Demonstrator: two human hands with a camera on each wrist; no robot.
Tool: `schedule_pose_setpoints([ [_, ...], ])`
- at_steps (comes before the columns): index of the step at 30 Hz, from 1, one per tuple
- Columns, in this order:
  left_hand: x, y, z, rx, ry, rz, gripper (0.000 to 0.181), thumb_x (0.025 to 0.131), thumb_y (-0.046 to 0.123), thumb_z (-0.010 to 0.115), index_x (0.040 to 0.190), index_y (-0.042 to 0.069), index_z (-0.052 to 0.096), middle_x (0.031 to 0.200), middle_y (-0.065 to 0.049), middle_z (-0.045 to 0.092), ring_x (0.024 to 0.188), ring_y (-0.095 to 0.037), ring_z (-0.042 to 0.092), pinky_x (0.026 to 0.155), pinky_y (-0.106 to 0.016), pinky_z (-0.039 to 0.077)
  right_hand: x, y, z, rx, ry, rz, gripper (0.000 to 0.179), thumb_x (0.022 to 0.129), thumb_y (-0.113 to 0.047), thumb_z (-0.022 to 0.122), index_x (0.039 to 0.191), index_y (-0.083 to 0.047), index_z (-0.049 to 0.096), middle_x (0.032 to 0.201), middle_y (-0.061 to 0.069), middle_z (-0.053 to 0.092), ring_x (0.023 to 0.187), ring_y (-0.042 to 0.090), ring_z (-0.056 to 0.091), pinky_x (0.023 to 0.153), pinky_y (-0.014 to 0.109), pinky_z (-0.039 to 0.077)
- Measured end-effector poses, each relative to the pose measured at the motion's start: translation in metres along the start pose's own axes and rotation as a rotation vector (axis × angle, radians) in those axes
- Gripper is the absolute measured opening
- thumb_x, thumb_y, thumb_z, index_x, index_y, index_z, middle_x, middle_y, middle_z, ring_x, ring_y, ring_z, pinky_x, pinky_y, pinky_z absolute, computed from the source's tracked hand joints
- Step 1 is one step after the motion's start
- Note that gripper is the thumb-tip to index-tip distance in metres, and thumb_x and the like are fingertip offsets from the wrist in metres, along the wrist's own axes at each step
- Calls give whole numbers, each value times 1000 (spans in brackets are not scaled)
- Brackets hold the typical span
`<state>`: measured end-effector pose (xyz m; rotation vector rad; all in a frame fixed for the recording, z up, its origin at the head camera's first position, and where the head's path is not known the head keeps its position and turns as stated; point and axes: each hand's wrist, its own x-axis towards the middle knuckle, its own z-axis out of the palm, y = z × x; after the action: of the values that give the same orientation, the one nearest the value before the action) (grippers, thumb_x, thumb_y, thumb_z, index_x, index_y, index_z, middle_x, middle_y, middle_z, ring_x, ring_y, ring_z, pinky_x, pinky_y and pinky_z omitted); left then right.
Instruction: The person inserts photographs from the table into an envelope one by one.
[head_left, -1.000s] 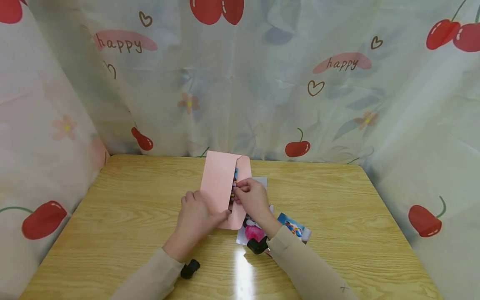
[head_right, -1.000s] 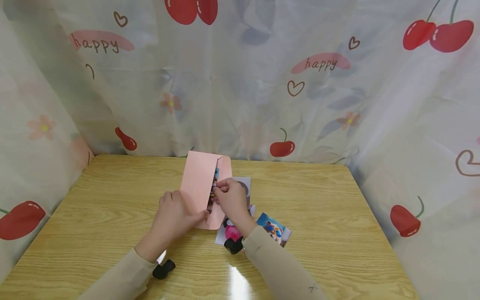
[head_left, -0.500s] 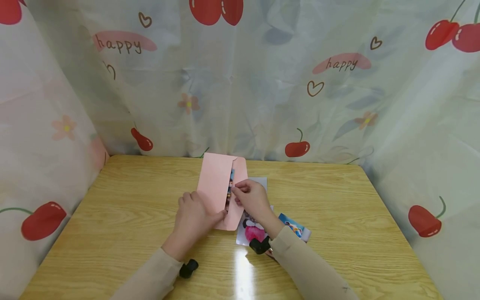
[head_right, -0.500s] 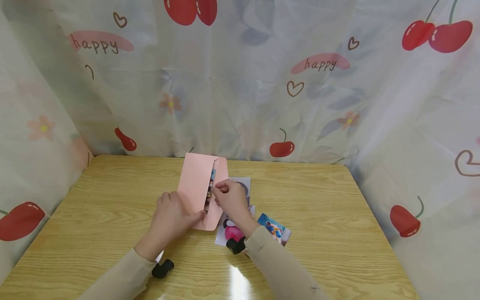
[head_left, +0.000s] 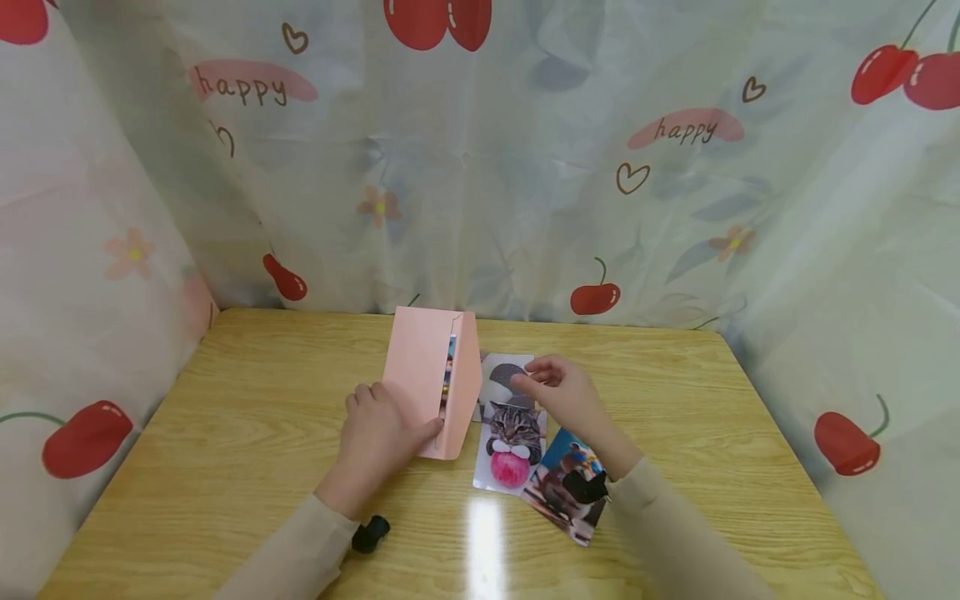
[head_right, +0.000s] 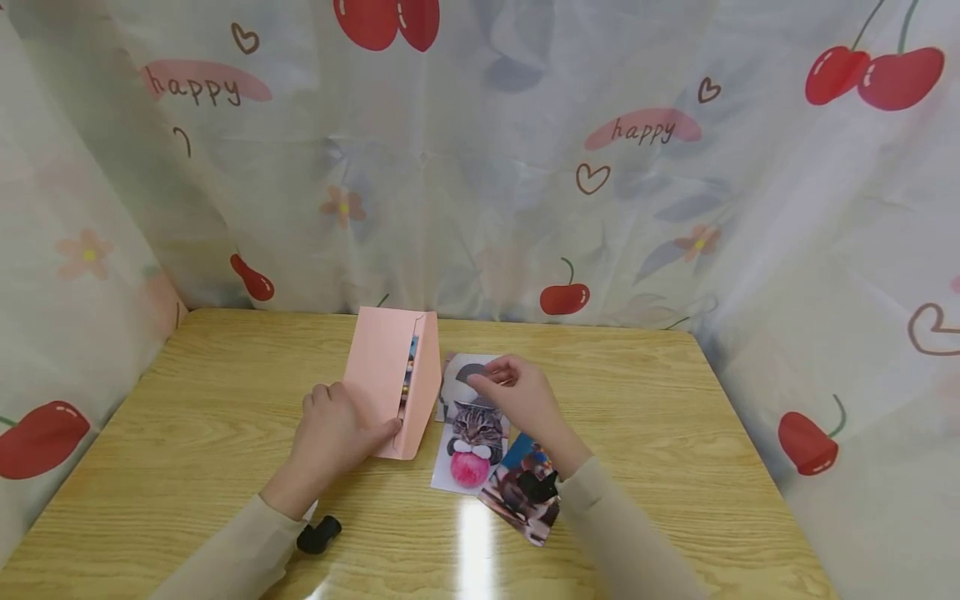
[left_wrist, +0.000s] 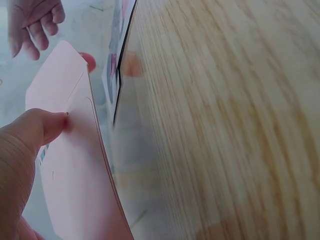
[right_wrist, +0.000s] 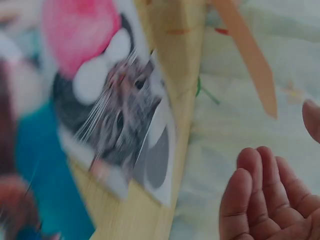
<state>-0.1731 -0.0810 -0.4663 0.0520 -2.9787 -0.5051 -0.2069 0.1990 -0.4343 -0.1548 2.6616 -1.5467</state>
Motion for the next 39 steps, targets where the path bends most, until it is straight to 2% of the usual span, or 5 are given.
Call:
schedule_pose_setpoints([
  [5,-2,0,-1,0,23,26,103,66,76,67,109,-16,47,96,-26,47,88,-36,45,67,-44,44,-9,25,-23,-140,-53,47,65,75,-59,74,118,-12,61,100,0,65,90,17,62,77,37,52],
  [12,-2,1,-1,-1,14,34,103,66,76,67,109,-15,47,96,-25,48,88,-36,45,70,-44,43,-30,50,-45,-205,-133,71,65,78,-50,76,123,-7,58,103,3,61,92,18,60,80,38,51],
  [20,-2,2,-1,-2,-7,28,103,66,76,68,110,-15,46,97,-25,48,89,-36,44,72,-44,42,-48,71,-60,-288,-122,133,70,73,-51,80,121,-5,58,108,7,60,94,18,58,83,38,49],
  [32,-3,3,-3,-29,-12,21,105,66,75,68,112,-16,45,99,-27,47,90,-36,44,71,-44,43,-61,86,-63,-370,-131,154,69,68,-45,86,116,-5,57,106,6,57,91,20,53,80,39,46],
  [39,-3,1,-3,-21,-2,26,103,66,74,68,110,-16,46,98,-26,47,89,-36,44,72,-44,42,-59,87,-58,-416,-136,187,65,65,-41,88,109,-5,56,94,6,53,82,20,49,72,35,42],
])
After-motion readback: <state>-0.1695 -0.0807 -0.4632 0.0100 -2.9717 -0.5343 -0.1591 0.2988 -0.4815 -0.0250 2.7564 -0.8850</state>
